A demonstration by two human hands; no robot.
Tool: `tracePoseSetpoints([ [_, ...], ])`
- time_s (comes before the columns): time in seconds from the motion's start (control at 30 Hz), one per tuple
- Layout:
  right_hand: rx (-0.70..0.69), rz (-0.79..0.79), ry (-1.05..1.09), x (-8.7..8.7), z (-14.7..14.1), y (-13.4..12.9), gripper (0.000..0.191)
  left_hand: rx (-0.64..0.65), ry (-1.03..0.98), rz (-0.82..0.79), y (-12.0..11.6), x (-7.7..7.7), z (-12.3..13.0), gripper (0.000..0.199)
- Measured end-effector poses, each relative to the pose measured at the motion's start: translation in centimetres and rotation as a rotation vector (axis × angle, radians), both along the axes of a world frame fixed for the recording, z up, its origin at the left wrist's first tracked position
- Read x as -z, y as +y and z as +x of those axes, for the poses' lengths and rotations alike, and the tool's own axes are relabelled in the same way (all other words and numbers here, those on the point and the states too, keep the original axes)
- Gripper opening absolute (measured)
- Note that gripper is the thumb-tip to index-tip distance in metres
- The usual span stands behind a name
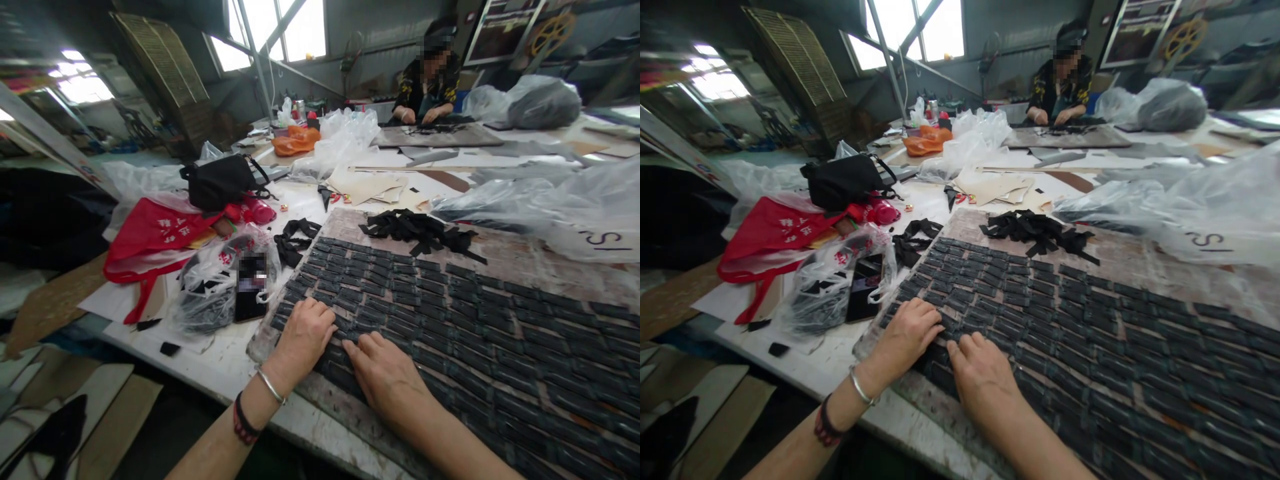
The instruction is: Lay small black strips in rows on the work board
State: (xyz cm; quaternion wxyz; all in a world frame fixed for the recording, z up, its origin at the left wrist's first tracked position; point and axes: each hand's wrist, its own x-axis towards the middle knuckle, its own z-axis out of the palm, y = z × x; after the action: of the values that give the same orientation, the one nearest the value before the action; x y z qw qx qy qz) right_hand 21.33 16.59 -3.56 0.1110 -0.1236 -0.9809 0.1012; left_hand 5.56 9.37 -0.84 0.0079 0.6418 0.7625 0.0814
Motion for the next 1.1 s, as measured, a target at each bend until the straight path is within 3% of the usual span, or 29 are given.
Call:
tracePoseSetpoints([
  [0.27,0.009,0.018,0.02,0.1,-0.2,0.1,0.025,0.014,-0.004,0.028,0.3,0.0,-0.2,0.009],
  [0.53,-0.076,0.108,0.255,2.0,0.1,1.1,0.03,-0.009,0.067,0.035,1.0,0.2,0.5,0.012],
  [0.73,-0.021,0.027,0.136,1.0,-0.5,0.8,0.021,-0.047,-0.07,0.082,0.5,0.3,0.2,0.009],
  [1.1,0.042,-0.085,0.217,0.2,-1.4,1.0,0.014,-0.044,-0.263,0.164,0.3,1.3,-1.3,0.008],
])
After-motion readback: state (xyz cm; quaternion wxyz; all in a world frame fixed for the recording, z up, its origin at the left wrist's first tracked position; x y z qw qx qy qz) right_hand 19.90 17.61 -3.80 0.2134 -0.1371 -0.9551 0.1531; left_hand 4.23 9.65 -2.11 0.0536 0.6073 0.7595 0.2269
